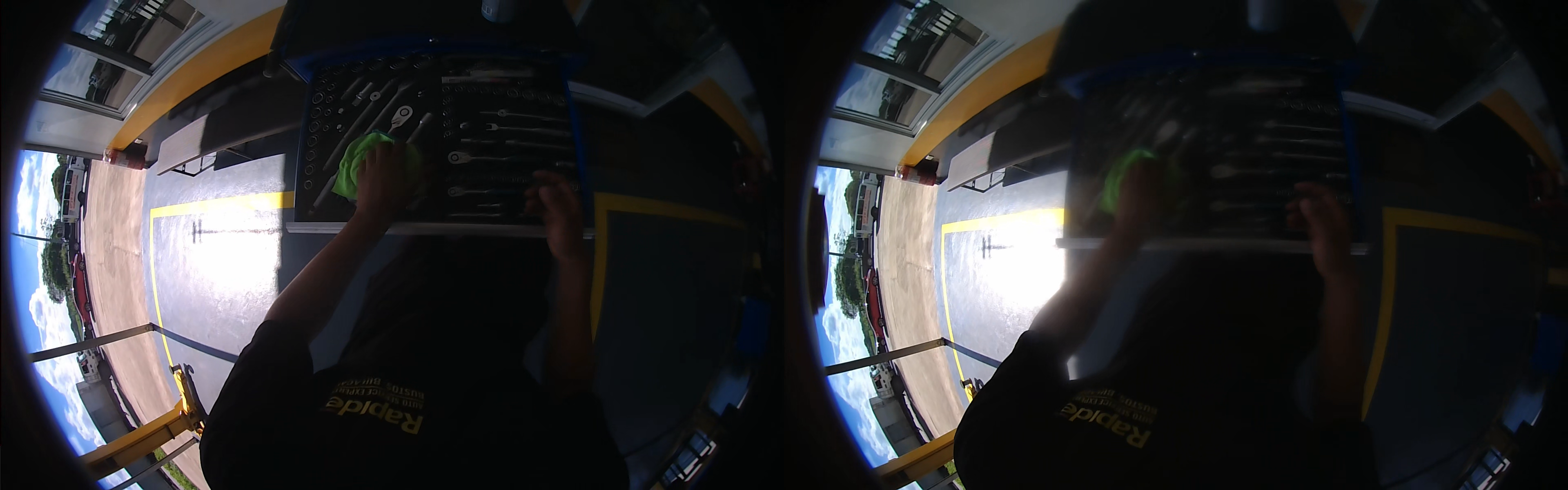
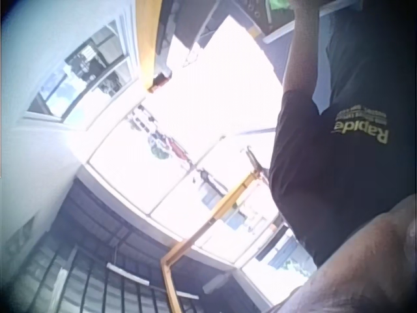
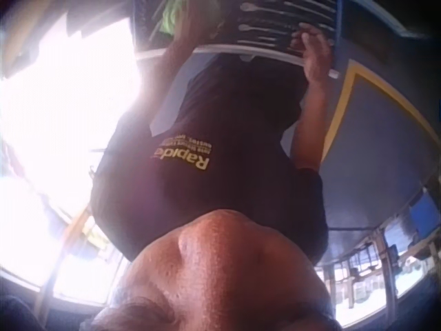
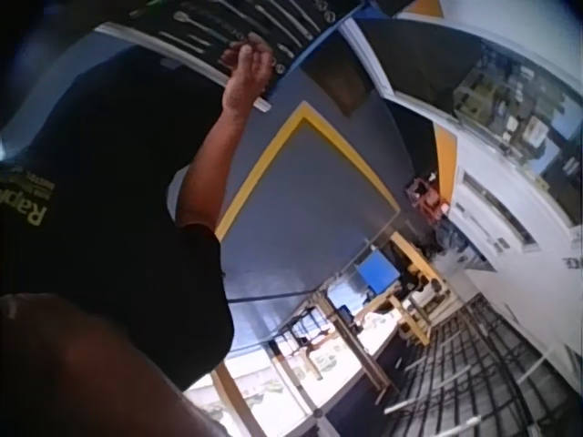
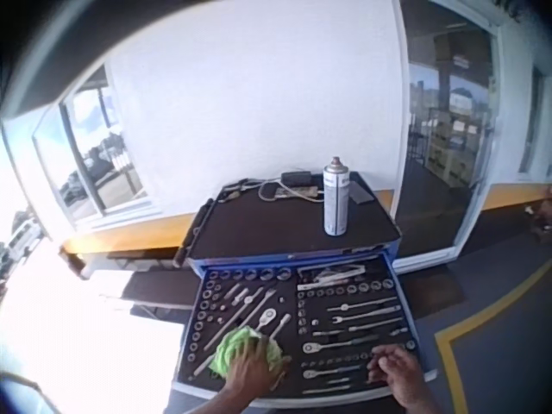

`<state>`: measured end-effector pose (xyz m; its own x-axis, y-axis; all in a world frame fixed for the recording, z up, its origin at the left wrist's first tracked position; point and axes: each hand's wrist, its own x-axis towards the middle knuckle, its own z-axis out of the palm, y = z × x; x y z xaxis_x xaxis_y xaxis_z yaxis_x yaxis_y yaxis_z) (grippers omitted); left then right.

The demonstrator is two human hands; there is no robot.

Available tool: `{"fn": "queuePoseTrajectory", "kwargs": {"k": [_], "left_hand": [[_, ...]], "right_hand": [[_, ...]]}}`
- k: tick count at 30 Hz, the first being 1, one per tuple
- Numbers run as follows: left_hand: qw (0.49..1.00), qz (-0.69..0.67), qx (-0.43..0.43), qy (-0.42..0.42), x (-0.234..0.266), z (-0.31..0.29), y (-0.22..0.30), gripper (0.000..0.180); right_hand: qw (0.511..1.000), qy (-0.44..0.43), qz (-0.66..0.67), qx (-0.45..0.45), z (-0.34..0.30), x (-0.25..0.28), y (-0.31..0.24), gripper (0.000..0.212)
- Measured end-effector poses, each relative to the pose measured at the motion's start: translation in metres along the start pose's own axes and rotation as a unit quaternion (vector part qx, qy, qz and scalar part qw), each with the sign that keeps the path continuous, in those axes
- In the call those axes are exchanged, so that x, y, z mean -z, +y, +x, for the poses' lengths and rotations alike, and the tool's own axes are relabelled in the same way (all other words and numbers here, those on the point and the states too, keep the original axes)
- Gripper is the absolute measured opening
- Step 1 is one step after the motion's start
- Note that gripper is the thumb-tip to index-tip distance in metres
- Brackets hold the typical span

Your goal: The person cleans various metal tools from a drawer using a spray can and a cloth. They pick up each tool, spray it, wipe it, and place it back into the drawer. The process is repeated for multiple tools including ratchets and extensions.

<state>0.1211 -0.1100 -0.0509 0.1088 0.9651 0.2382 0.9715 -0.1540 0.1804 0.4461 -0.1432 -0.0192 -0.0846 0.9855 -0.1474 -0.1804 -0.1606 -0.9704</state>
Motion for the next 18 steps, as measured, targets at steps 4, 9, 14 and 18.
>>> {"fn": "queuePoseTrajectory", "kwargs": {"k": [4,9,14,18], "left_hand": [[0.999,0.034,0.016,-0.039,0.019,-0.015,0.012,0.061],[0.993,0.107,-0.045,-0.033,-0.002,-0.012,-0.004,0.058],[0.989,0.146,-0.035,-0.005,-0.022,-0.002,0.002,0.062],[0.991,0.124,-0.025,0.053,-0.041,0.0,-0.012,0.058]], "right_hand": [[1.0,-0.007,0.004,0.002,-0.003,0.001,-0.002,0.039],[1.0,-0.022,0.006,0.008,-0.005,0.0,-0.005,0.038],[1.0,-0.007,-0.002,0.03,-0.005,-0.002,0.001,0.035],[0.999,-0.012,0.002,0.032,-0.004,-0.005,0.002,0.033]]}}
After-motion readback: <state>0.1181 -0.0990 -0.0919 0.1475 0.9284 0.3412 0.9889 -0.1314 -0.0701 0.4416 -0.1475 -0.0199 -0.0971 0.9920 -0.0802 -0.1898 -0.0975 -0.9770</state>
